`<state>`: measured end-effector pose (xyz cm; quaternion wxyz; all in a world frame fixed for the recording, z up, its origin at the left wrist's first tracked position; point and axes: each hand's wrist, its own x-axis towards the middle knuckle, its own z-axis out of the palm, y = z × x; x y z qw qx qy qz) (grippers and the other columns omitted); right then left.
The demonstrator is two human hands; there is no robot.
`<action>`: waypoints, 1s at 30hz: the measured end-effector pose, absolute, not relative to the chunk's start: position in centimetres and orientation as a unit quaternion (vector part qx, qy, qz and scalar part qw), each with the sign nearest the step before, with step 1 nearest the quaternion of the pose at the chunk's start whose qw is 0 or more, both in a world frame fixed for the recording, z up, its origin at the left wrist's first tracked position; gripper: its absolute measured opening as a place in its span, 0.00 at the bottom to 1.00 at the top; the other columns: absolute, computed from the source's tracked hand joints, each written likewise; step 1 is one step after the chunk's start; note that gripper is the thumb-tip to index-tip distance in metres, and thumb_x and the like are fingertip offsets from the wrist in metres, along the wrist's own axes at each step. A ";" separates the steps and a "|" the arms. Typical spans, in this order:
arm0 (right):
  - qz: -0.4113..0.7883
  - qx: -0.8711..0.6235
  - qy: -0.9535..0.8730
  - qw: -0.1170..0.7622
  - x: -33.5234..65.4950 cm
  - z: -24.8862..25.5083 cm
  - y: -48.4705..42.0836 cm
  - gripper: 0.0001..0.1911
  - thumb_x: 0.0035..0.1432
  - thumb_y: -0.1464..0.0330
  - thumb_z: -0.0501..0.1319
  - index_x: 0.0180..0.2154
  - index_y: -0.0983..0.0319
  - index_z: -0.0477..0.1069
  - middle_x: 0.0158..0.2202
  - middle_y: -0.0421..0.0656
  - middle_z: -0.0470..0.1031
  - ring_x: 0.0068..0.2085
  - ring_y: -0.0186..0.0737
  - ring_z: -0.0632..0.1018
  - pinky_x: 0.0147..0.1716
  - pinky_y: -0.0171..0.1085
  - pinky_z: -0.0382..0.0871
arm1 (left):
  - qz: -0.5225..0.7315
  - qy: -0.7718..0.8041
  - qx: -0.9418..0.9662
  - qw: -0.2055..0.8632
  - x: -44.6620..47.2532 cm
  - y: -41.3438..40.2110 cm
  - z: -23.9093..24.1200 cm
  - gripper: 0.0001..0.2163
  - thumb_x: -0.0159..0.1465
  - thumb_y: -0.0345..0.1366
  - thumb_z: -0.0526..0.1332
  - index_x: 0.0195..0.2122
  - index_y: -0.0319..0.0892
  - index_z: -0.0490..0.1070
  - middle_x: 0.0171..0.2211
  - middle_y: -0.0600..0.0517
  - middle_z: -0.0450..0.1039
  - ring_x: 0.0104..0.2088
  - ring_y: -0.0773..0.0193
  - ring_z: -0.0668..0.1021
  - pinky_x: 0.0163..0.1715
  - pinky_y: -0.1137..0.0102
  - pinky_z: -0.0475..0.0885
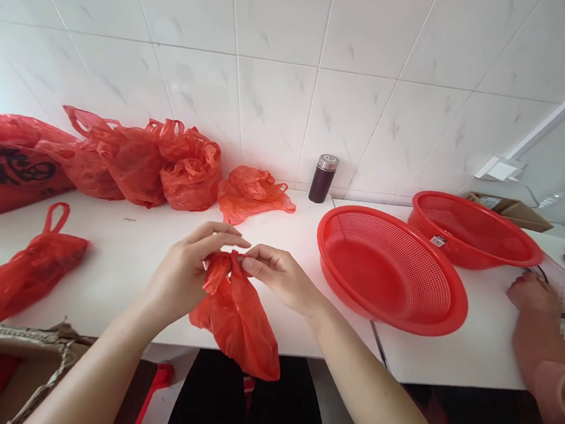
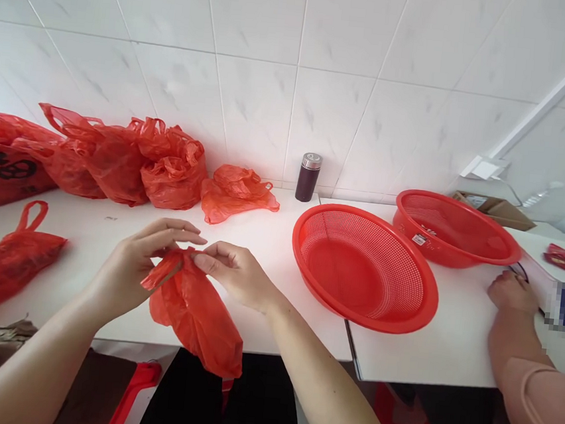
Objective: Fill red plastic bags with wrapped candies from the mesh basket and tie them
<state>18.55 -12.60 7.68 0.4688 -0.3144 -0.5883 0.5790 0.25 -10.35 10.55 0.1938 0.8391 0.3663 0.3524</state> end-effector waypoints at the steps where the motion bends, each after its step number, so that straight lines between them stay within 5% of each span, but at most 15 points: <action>1: 0.566 -0.326 -0.602 0.460 18.7 7.7 -12.7 0.14 0.58 0.57 0.63 0.33 0.61 0.68 0.33 0.39 0.71 0.36 0.33 0.73 0.39 0.35 0.68 | 0.334 0.357 0.846 0.211 -0.2 -10.5 10.3 0.14 0.60 0.29 0.56 0.45 0.48 0.75 0.49 0.49 0.70 0.41 0.62 0.77 0.31 0.74 0.71; 6: 0.497 -0.398 -0.628 0.448 19.3 7.3 -13.1 0.20 0.52 0.55 0.66 0.25 0.60 0.60 0.25 0.36 0.70 0.32 0.36 0.76 0.35 0.37 0.70 | 0.303 0.460 0.782 0.290 -3.1 -11.6 8.4 0.17 0.66 0.42 0.54 0.55 0.51 0.71 0.49 0.51 0.76 0.51 0.55 0.75 0.50 0.66 0.69; 11: 0.530 -0.425 -0.470 0.563 20.0 4.7 -11.3 0.20 0.52 0.54 0.66 0.26 0.60 0.59 0.22 0.36 0.72 0.27 0.37 0.79 0.36 0.40 0.75 | 0.339 0.605 0.657 0.295 -5.9 -13.2 5.4 0.20 0.65 0.53 0.52 0.43 0.46 0.76 0.37 0.50 0.79 0.43 0.52 0.77 0.47 0.63 0.70; 17: 0.407 -0.483 -0.393 0.668 17.5 0.3 -9.0 0.16 0.58 0.54 0.59 0.34 0.58 0.58 0.33 0.41 0.76 0.36 0.38 0.80 0.43 0.41 0.72 | 0.468 0.616 0.555 0.307 -4.1 -13.7 0.4 0.21 0.67 0.53 0.47 0.39 0.42 0.70 0.40 0.47 0.75 0.44 0.57 0.76 0.46 0.65 0.70; 21: 0.333 -0.538 -0.558 0.537 14.7 -2.2 -8.4 0.19 0.55 0.54 0.60 0.41 0.57 0.57 0.43 0.44 0.73 0.44 0.42 0.76 0.44 0.41 0.69 | 0.481 0.644 0.545 0.238 -1.5 -11.8 -2.0 0.20 0.70 0.50 0.39 0.41 0.44 0.64 0.42 0.47 0.72 0.44 0.61 0.75 0.43 0.69 0.71; 24: 0.287 -0.594 -0.624 0.420 13.8 -3.6 -7.8 0.15 0.59 0.55 0.56 0.41 0.57 0.57 0.38 0.42 0.73 0.36 0.43 0.76 0.36 0.40 0.68 | 0.450 0.670 0.552 0.210 -0.8 -9.7 -3.0 0.18 0.70 0.48 0.39 0.42 0.45 0.63 0.45 0.46 0.71 0.46 0.60 0.74 0.44 0.68 0.69; 30: 0.288 -0.653 -0.590 0.378 15.3 -4.4 -6.1 0.07 0.58 0.62 0.53 0.36 0.55 0.56 0.32 0.38 0.73 0.32 0.40 0.75 0.30 0.35 0.64 | 0.285 0.707 0.617 0.197 -2.0 -5.7 -3.8 0.16 0.68 0.47 0.43 0.40 0.49 0.68 0.31 0.50 0.75 0.31 0.56 0.76 0.30 0.67 0.66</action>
